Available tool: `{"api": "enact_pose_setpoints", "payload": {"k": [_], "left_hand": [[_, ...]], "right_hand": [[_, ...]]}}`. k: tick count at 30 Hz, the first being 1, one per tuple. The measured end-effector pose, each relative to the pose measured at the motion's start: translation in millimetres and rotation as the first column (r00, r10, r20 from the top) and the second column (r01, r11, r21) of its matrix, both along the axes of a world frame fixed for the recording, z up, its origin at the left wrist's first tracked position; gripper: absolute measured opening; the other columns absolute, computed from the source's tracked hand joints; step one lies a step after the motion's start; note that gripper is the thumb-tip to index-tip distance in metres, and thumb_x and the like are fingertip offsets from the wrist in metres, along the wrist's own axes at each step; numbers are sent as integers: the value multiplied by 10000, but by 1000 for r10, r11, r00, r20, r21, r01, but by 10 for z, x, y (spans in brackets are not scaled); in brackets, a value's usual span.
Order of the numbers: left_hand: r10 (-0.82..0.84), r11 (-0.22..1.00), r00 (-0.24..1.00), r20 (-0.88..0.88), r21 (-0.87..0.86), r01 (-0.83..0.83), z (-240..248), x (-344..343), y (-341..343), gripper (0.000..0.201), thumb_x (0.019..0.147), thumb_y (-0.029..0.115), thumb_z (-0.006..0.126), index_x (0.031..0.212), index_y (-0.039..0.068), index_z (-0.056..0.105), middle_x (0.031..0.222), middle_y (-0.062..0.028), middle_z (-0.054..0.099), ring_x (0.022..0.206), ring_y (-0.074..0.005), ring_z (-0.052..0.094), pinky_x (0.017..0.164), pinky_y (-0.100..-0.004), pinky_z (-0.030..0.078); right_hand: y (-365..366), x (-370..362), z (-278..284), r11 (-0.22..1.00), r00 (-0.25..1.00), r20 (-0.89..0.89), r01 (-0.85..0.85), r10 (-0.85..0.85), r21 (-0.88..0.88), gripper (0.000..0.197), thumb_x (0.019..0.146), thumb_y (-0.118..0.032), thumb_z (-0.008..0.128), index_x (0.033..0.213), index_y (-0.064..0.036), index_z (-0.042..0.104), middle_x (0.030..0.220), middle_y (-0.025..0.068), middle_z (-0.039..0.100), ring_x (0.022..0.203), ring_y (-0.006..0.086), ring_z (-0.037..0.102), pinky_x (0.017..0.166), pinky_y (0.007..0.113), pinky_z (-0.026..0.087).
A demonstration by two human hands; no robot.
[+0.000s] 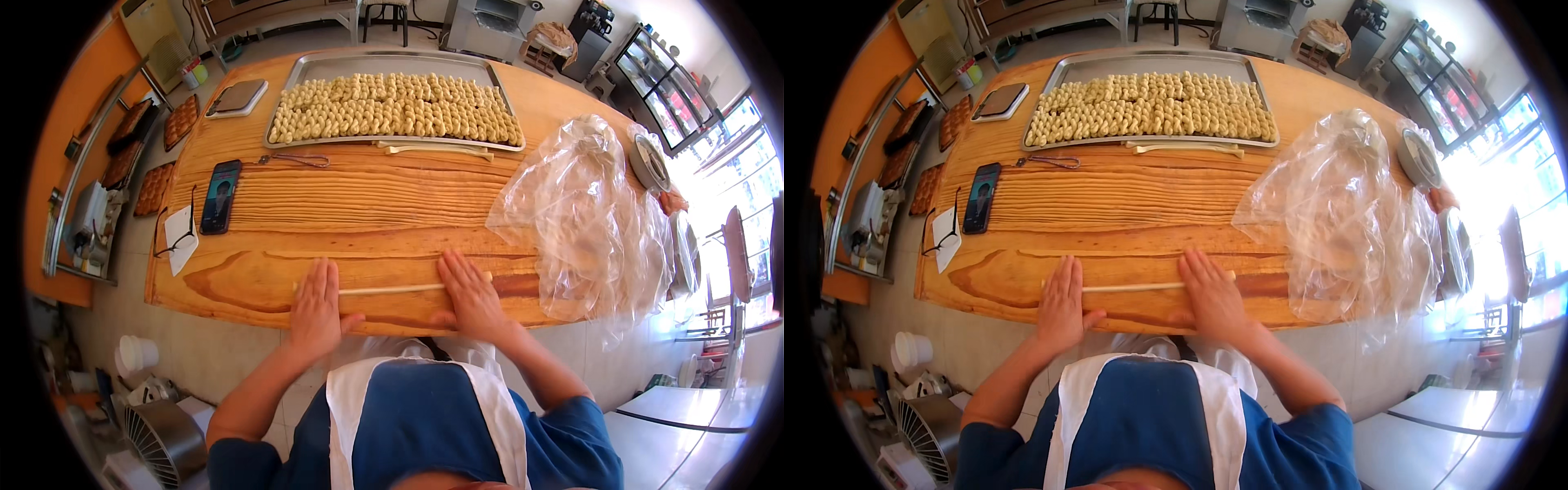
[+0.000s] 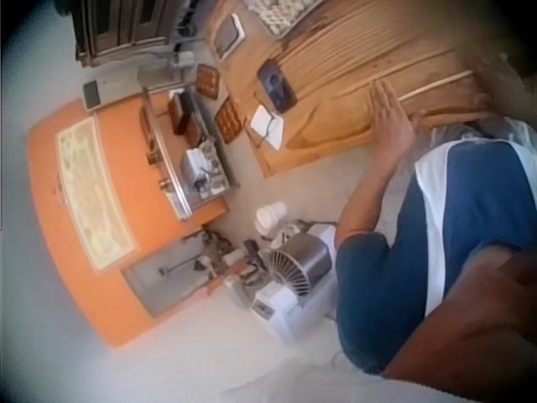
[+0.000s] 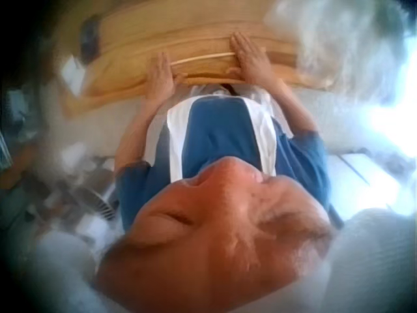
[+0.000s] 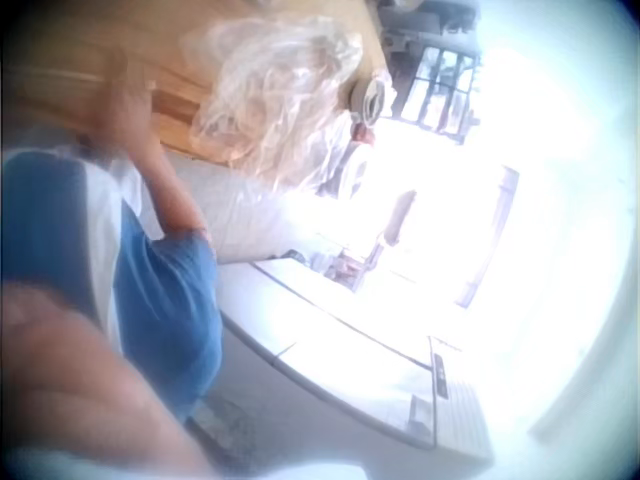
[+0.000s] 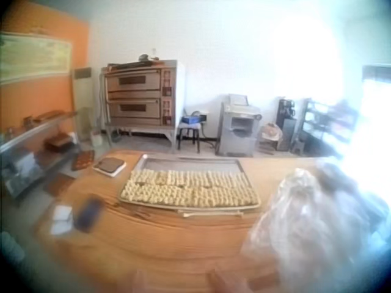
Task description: The person rolls out long strips of dough by hand, twists them into a braided pattern, and places the shaped pastries onto a metal tray.
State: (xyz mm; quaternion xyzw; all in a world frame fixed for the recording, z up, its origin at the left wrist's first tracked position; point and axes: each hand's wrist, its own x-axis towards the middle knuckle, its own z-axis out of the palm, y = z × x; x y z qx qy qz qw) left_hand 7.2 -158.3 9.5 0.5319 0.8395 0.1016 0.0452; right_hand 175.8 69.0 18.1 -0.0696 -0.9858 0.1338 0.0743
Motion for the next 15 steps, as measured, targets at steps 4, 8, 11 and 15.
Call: {"api": "enact_pose_setpoints", "payload": {"k": [4,8,11,15], "left_hand": [[300,947,942,-150,-74,-314,-101,-791,714,864,840,583,367,1317,-113,181,1377,-271,200,1302,-365,155,1067,-426,123],[389,921,920,-56,-1,-389,-40,-1085,852,837,856,572,334,1325,-103,175,1385,-262,189,1308,-347,155,1070,-421,113],[183,983,982,-56,39,-181,-56,-778,441,914,782,573,482,1322,-101,185,1389,-259,180,1312,-351,144,1071,-431,121],[91,989,995,-45,-114,-96,118,-101,-448,974,704,538,594,1310,-110,193,1368,-282,199,1283,-396,188,1060,-439,153]], "right_hand": [[603,-864,-108,947,952,-41,305,-302,97,792,759,-471,579,1290,56,318,1370,215,276,1304,317,206,1057,398,192],[931,-1152,-37,942,942,-167,312,-290,126,737,799,-441,550,1300,43,311,1388,206,243,1319,304,163,1065,393,175],[690,-665,-39,996,998,-37,60,-57,70,783,764,-455,580,1310,31,299,1393,204,236,1317,312,171,1065,390,170],[196,102,30,999,997,79,15,-19,45,882,706,-501,613,1313,47,281,1387,214,240,1304,328,204,1057,389,187]]}}
